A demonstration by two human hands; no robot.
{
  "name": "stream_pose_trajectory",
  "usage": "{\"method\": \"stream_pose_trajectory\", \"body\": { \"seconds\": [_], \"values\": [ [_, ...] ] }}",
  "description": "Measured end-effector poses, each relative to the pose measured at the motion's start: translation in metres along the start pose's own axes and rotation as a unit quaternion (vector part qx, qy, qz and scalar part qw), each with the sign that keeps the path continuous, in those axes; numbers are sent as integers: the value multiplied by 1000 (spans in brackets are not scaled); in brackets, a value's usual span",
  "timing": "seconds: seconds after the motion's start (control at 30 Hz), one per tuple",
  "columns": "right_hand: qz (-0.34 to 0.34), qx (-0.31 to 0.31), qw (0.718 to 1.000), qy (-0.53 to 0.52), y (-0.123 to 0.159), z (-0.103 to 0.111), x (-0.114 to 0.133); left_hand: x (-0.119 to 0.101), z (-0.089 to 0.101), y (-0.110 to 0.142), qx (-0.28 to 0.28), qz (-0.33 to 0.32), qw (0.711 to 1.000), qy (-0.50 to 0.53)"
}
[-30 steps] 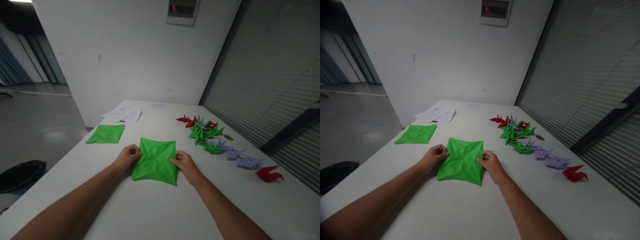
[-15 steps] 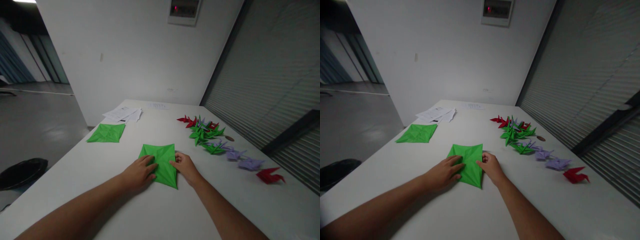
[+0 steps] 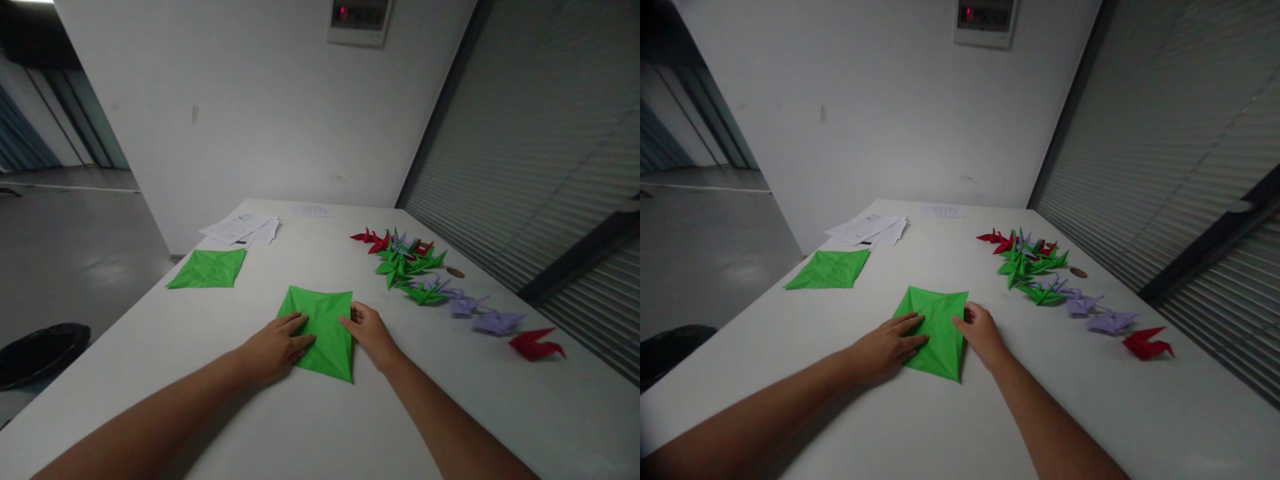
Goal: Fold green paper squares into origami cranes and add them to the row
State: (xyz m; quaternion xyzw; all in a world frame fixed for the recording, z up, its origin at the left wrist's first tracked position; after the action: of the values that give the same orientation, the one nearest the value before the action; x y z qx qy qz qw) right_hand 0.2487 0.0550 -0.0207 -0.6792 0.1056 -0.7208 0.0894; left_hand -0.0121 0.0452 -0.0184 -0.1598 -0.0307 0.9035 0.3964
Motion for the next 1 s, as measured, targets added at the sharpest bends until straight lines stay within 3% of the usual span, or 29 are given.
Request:
{"method": "stream_pose_trajectory", "body": {
  "seconds": [0.17, 0.43, 1.0],
  "values": [
    [-25, 6, 993, -118, 4, -9, 14, 1, 0, 1, 3, -13, 1000, 0],
    [-67, 16, 957, -282, 11, -24, 27, -6, 8, 1, 16, 5, 999, -30],
    [-76, 47, 925, -369, 11, -28, 28, -5, 16, -6, 63, 1, 997, -43]
  ]
}}
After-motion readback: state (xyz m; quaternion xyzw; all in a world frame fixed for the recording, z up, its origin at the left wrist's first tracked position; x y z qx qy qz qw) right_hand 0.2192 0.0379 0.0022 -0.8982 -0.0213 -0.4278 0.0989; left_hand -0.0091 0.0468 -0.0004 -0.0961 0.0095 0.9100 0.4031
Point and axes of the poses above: each hand's wrist, its own y-axis away from the middle knuckle, its own z-axis out of the back of the hand, x = y × z, the point moved 2 cm from there along -y, towards the middle knuckle, and after that the axes turned 10 degrees about z, right-handed, at the moved point
